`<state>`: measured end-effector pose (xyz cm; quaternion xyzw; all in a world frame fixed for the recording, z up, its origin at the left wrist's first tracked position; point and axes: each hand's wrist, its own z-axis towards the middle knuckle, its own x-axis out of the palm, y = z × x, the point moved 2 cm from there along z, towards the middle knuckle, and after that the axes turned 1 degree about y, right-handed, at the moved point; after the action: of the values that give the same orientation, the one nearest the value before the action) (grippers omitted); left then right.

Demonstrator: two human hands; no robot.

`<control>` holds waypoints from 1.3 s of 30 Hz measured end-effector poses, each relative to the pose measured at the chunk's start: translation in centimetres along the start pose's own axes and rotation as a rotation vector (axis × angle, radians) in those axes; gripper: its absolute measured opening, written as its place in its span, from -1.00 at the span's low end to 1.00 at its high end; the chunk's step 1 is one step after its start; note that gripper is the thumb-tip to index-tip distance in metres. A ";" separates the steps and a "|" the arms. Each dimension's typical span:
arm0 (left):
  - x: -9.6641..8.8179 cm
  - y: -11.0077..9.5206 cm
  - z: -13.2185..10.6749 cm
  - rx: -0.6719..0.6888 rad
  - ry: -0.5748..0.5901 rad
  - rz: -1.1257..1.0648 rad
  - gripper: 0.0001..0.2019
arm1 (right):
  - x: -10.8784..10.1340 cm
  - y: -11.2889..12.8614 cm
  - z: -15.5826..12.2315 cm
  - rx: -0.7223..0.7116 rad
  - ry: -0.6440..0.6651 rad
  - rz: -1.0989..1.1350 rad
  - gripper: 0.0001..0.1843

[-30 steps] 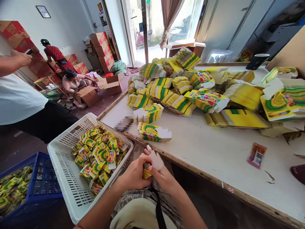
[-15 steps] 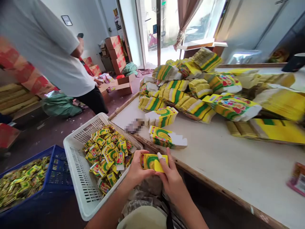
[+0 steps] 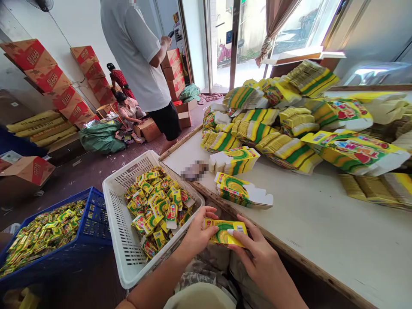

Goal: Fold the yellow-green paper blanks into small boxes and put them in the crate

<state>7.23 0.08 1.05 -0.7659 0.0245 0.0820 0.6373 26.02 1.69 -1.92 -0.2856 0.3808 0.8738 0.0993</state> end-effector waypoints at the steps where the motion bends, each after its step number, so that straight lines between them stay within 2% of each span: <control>1: 0.0 0.0 0.3 -0.002 0.009 -0.062 -0.56 | 0.1 -0.1 -0.1 0.014 -0.013 0.012 -0.77; 5: -0.4 -0.1 1.5 0.003 -0.016 -0.282 -0.56 | 0.1 -0.3 -0.6 0.085 -0.047 0.070 -0.73; 9: -0.8 0.0 1.8 -0.012 -0.046 -0.370 -0.53 | -0.5 -0.1 -0.6 0.088 0.042 0.156 -0.76; 11: -0.5 0.0 1.7 -0.030 -0.033 -0.382 -0.53 | -0.8 0.1 -0.2 0.133 0.049 0.184 -0.82; 13: 0.0 0.0 1.5 -0.043 0.011 -0.386 -0.54 | -0.8 0.3 0.2 0.244 -0.022 0.210 -0.82; 16: 0.7 0.0 1.2 -0.031 0.049 -0.357 -0.57 | 0.2 0.9 0.7 0.445 -0.152 0.271 -0.65; 18: 0.1 0.1 1.0 -0.002 0.010 -0.287 -0.58 | 1.2 1.5 0.9 0.460 -0.156 0.277 -0.57; 20: -2.0 0.3 0.9 0.055 -0.081 -0.138 -0.55 | 2.0 1.7 1.1 0.429 -0.061 0.282 -0.37; 22: -5.6 0.5 0.9 0.185 -0.260 0.120 -0.59 | 1.9 1.3 1.6 0.397 0.021 0.307 -0.26; 24: -9.9 0.7 1.0 0.255 -0.469 0.390 -0.62 | 0.9 0.3 2.7 0.385 -0.001 0.252 -0.38; 26: -13.5 1.1 1.1 0.190 -0.590 0.664 -0.63 | -0.7 -1.3 4.3 0.390 -0.111 0.096 -0.61; 28: -15.8 1.6 1.0 0.077 -0.703 0.904 -0.60 | -1.8 -3.0 6.3 0.402 -0.190 -0.074 -0.69; 29: -16.2 1.9 1.1 0.048 -0.727 0.970 -0.59 | -1.9 -3.7 7.3 0.410 -0.171 -0.154 -0.68; 31: -15.6 2.6 1.4 0.079 -0.675 0.983 -0.58 | -1.5 -5.0 8.9 0.437 -0.084 -0.267 -0.64; 33: -13.7 3.1 1.9 0.184 -0.508 0.884 -0.61 | -0.6 -5.9 9.8 0.453 -0.016 -0.306 -0.64; 36: -10.3 3.6 2.6 0.291 -0.292 0.684 -0.66 | 0.2 -6.6 10.2 0.452 -0.007 -0.302 -0.66; 39: -7.2 3.5 2.8 0.281 -0.183 0.479 -0.65 | -0.2 -6.4 10.3 0.444 -0.037 -0.285 -0.61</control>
<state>-0.63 1.66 -1.70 -0.6320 0.1582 0.2948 0.6990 24.28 13.57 -0.03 -0.2913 0.5171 0.7513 0.2887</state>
